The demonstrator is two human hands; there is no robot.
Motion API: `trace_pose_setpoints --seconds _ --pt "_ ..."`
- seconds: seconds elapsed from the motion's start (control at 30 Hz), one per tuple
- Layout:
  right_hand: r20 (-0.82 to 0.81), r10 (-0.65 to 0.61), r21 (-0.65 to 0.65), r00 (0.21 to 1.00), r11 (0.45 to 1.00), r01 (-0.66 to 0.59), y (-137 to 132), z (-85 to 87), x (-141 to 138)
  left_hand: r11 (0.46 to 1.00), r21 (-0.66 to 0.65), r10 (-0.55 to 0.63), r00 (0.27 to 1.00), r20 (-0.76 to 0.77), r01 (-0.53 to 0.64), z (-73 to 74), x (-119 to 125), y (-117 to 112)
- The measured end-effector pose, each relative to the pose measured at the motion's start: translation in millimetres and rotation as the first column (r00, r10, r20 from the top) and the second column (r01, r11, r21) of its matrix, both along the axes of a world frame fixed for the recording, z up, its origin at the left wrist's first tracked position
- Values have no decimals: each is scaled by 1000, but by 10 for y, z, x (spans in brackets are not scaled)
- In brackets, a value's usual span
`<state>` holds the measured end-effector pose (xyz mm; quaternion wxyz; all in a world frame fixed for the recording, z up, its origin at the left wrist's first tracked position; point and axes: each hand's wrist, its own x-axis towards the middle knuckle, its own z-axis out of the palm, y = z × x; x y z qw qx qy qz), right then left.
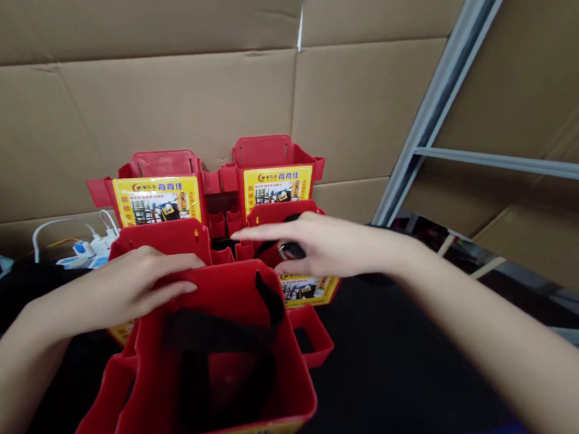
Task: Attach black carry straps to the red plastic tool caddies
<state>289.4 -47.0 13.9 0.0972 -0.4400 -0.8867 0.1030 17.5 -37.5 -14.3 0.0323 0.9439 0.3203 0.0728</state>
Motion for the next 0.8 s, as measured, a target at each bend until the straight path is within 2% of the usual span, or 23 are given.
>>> trace_pose_setpoints --seconds 0.07,0.13,0.17,0.2,0.23,0.27,0.3,0.33,0.37,0.4,0.43,0.47,0.5,0.57,0.6,0.67,0.7,0.73,0.8 --pt "81 163 -41 983 986 -160 23 -68 -151 1000 -12 -10 1000 0 10 9 2 -6" --pt "128 228 -9 965 973 -229 129 -104 -151 1000 -12 -18 1000 -7 18 17 -4 -11" --pt "155 172 64 973 981 -184 208 -106 -81 1000 -10 -21 1000 -14 20 20 -10 -13" --pt "173 45 172 984 982 -75 295 -99 32 1000 -5 -20 1000 -20 19 21 -16 -15" --pt "166 -115 299 979 952 61 380 -82 172 1000 4 -15 1000 -24 15 20 -22 -17" --pt "137 -333 426 933 870 248 451 -59 321 1000 12 -9 1000 -24 10 17 -27 -18" --pt "98 -458 486 883 797 359 498 -32 456 1000 19 -5 1000 -22 5 14 -32 -19" --pt "78 -516 504 853 759 413 511 -6 556 1000 24 -2 1000 -18 3 10 -34 -19" --pt "65 -532 484 844 757 439 486 16 605 1000 27 -3 1000 -14 4 7 -35 -18" --pt "50 -483 411 874 808 423 425 31 595 1000 24 -7 1000 -12 8 6 -35 -17" --pt "30 -388 309 921 880 360 334 35 529 1000 19 -14 1000 -12 14 7 -33 -16" --pt "12 -247 178 969 954 241 227 28 417 1000 13 -18 1000 -10 18 9 -32 -16" --pt "3 -110 47 994 993 109 120 11 279 1000 9 -18 1000 -6 18 13 -31 -16" --pt "1 55 -96 998 994 -55 -32 -40 13 1000 -8 -10 1000 -5 10 22 -30 -20" --pt "11 101 -117 995 988 -99 -55 -67 -77 1000 -17 -4 1000 -8 4 26 -31 -22" --pt "37 108 -51 993 993 -106 14 -108 -113 1000 -28 3 1000 -16 -3 28 -35 -25" --pt "37 59 24 998 998 -60 91 -115 -60 1000 -28 3 1000 -20 -4 25 -39 -24" --pt "16 -24 107 1000 994 22 180 -111 28 1000 -20 4 1000 -19 -4 20 -43 -21" --pt "-69 -224 235 972 943 234 336 -74 244 1000 1 8 1000 -17 -8 9 -50 -12"
